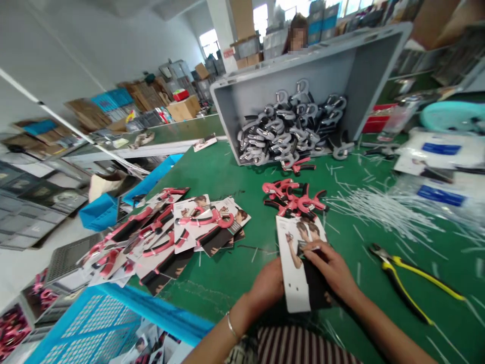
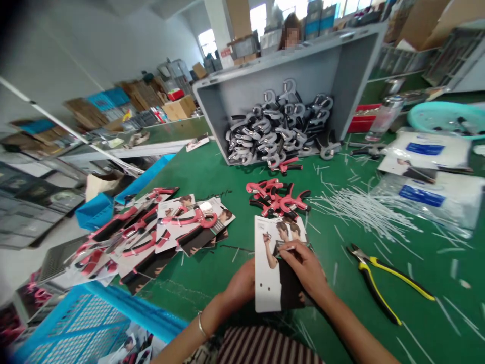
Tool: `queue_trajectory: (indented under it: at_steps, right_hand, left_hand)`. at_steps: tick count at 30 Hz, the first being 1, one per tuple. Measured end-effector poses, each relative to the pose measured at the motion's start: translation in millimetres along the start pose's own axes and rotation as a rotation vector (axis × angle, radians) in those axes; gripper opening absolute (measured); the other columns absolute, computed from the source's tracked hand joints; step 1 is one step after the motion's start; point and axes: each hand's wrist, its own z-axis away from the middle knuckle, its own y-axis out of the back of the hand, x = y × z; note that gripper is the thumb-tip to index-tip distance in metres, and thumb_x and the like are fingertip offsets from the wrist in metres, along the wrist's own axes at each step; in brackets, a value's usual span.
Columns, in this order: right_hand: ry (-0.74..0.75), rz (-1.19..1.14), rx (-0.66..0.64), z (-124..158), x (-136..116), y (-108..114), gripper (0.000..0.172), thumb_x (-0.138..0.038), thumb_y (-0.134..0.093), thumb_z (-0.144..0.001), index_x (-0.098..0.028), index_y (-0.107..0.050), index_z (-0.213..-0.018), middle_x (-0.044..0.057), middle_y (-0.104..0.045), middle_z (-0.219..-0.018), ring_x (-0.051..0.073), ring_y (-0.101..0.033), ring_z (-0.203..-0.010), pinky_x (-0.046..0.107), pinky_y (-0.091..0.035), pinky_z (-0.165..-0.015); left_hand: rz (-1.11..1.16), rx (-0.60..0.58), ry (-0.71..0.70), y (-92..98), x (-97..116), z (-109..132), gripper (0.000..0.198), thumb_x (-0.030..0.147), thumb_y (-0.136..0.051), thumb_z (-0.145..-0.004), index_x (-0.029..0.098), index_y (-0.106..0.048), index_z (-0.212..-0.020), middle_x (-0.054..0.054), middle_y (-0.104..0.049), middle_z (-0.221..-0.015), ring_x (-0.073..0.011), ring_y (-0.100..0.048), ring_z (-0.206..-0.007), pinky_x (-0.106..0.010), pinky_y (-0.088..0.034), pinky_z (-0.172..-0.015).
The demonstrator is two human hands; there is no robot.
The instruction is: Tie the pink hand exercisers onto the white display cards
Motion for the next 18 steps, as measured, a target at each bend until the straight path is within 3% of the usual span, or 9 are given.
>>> queue_trajectory:
  at_steps: [6, 13, 18]
  right_hand:
    - [0.037, 0.008, -0.073, 2, -5, 1, 0.019, -0.039, -0.057, -0.092, -0.024, -0.069, -0.093, 0.003, -0.068, -0.095, 0.021, -0.061, -0.092, 0.034, -0.044, -0.087]
    - [-0.008, -0.013, -0.073, 5, -4, 4, 0.021, -0.04, -0.055, -0.093, -0.024, -0.066, -0.1, 0.004, -0.066, -0.095, 0.021, -0.06, -0.09, 0.033, -0.045, -0.083]
    - [0.141, 0.052, -0.124, 5, -8, 3, 0.02, -0.03, -0.047, -0.097, -0.026, -0.067, -0.099, 0.004, -0.065, -0.099, 0.021, -0.059, -0.098, 0.035, -0.043, -0.092]
  left_hand:
    - [0.083, 0.108, 0.206, -2.6, -1, -8, 0.027, 0.019, -0.054, -0.085, 0.017, -0.074, -0.103, -0.012, -0.074, -0.099, -0.0258, -0.065, -0.085, -0.038, -0.051, -0.084]
    - [0.076, 0.121, 0.092, -2.3, 0, -1, 0.018, 0.017, -0.062, -0.08, 0.019, -0.075, -0.093, -0.009, -0.073, -0.095, -0.0249, -0.066, -0.088, -0.033, -0.051, -0.079]
    - [0.063, 0.104, 0.154, -3.2, -11, -2, 0.016, 0.017, -0.061, -0.08, 0.018, -0.076, -0.086, -0.008, -0.073, -0.088, -0.0227, -0.065, -0.078, -0.031, -0.049, -0.074]
